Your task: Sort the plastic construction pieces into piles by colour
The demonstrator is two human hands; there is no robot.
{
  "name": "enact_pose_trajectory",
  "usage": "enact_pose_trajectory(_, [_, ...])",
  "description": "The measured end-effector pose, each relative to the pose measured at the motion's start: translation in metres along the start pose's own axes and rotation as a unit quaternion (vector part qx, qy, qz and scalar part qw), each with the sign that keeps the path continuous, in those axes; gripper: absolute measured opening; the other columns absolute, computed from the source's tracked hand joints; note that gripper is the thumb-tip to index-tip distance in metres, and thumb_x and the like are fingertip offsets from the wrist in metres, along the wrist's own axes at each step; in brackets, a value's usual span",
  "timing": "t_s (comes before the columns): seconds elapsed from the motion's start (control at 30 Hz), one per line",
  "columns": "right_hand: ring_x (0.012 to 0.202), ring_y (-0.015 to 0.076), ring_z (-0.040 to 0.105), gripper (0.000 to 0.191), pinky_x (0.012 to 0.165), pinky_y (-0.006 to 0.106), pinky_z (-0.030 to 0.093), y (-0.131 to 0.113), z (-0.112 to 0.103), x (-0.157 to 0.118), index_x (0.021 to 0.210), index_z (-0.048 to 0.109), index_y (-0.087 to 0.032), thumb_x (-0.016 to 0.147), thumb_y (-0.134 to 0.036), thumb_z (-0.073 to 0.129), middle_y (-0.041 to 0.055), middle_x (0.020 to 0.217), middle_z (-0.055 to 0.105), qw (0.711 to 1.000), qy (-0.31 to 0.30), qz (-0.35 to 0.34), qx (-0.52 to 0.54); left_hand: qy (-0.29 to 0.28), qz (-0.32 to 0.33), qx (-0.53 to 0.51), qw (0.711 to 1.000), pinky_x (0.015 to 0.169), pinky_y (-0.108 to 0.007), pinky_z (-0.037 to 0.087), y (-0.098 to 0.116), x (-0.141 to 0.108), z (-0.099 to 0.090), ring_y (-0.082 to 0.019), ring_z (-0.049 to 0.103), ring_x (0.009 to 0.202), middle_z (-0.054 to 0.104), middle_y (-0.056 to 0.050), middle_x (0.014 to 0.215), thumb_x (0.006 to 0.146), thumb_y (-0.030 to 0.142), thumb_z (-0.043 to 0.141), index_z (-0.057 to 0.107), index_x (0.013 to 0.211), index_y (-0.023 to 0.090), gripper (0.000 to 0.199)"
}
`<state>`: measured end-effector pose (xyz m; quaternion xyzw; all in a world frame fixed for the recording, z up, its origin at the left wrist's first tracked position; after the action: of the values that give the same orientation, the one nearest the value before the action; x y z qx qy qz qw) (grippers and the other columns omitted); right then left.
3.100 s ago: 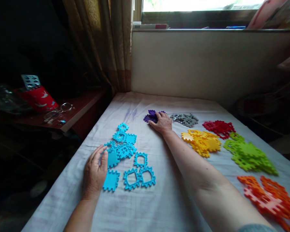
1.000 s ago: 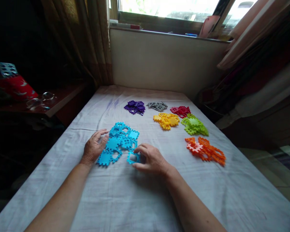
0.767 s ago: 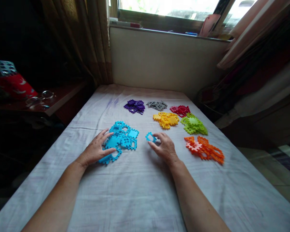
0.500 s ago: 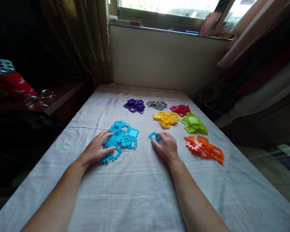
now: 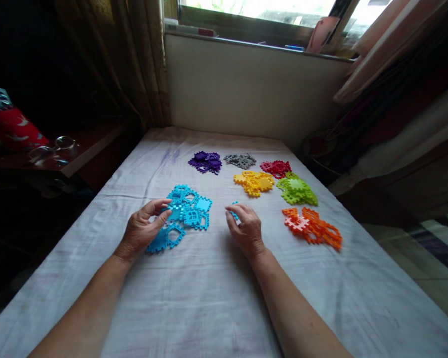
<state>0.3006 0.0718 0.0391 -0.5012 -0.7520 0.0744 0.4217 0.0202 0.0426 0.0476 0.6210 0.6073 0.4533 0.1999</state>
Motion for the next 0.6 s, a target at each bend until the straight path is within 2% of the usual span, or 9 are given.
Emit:
enact_pose_trajectory(0.1, [0.088, 0.0206, 0.067, 0.023, 0.086, 0.036, 0.052, -0.028, 0.013, -0.006, 0.108, 0.070, -0.024, 0.091, -0.032, 0.057, 0.0069, 0.094, 0.074, 0.995, -0.052, -0.026, 0.077, -0.025, 0.011, -0.023, 0.999, 0.080, -0.033, 0.057, 0.015, -0.008, 0.017, -0.020, 0.069, 0.085, 0.076, -0.006, 0.099, 0.081, 0.057, 0.063, 0.069, 0.107, 0.020, 0.046])
enact_pose_trajectory(0.2, [0.085, 0.0185, 0.068, 0.034, 0.082, 0.034, 0.055, -0.046, 0.023, -0.013, 0.119, 0.066, -0.024, 0.087, -0.035, 0.063, 0.0061, 0.099, 0.075, 0.986, -0.073, -0.028, 0.148, -0.062, 0.037, -0.037, 0.997, 0.077, -0.031, 0.058, 0.026, -0.016, 0.034, -0.019, 0.069, 0.080, 0.076, -0.005, 0.095, 0.083, 0.054, 0.063, 0.070, 0.105, 0.021, 0.041])
enact_pose_trajectory(0.33, [0.071, 0.0146, 0.066, 0.020, 0.067, 0.027, 0.054, -0.051, 0.031, -0.016, 0.102, 0.071, -0.023, 0.089, -0.033, 0.060, 0.0030, 0.084, 0.074, 0.974, -0.086, -0.008, 0.211, -0.080, 0.065, -0.032, 0.994, 0.074, -0.030, 0.058, 0.033, -0.020, 0.043, -0.018, 0.070, 0.077, 0.076, -0.005, 0.092, 0.085, 0.051, 0.063, 0.070, 0.107, 0.021, 0.038])
enact_pose_trajectory(0.4, [0.066, 0.0133, 0.064, 0.018, 0.062, 0.025, 0.052, -0.045, 0.030, -0.014, 0.096, 0.072, -0.023, 0.088, -0.034, 0.060, 0.0020, 0.079, 0.073, 0.970, -0.084, 0.010, 0.229, -0.081, 0.070, -0.019, 0.994, 0.073, -0.030, 0.058, 0.032, -0.020, 0.042, -0.017, 0.069, 0.077, 0.076, -0.005, 0.095, 0.085, 0.051, 0.061, 0.069, 0.108, 0.022, 0.038])
enact_pose_trajectory(0.47, [0.063, 0.0129, 0.062, 0.021, 0.060, 0.024, 0.052, -0.029, 0.023, -0.008, 0.097, 0.072, -0.022, 0.087, -0.036, 0.060, 0.0020, 0.077, 0.073, 0.970, -0.058, 0.047, 0.232, -0.070, 0.073, 0.002, 0.995, 0.074, -0.030, 0.058, 0.029, -0.017, 0.036, -0.018, 0.070, 0.080, 0.076, -0.005, 0.101, 0.086, 0.051, 0.060, 0.069, 0.108, 0.022, 0.038])
enact_pose_trajectory(0.6, [0.064, 0.0148, 0.064, 0.034, 0.063, 0.027, 0.053, 0.029, -0.003, 0.003, 0.105, 0.070, -0.020, 0.085, -0.044, 0.057, 0.0033, 0.080, 0.074, 0.966, 0.050, 0.169, 0.187, -0.002, 0.070, 0.069, 0.995, 0.086, -0.034, 0.057, 0.016, -0.008, 0.016, -0.020, 0.070, 0.090, 0.075, -0.005, 0.107, 0.086, 0.052, 0.057, 0.069, 0.106, 0.022, 0.038])
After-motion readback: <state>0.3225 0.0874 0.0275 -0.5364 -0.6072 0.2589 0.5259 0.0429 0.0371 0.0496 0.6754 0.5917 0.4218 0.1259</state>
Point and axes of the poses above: each hand's wrist, its own x-axis towards the middle knuckle, its own z-axis out of the palm, y = z × x, the point moved 6 cm from there along x, towards the middle knuckle
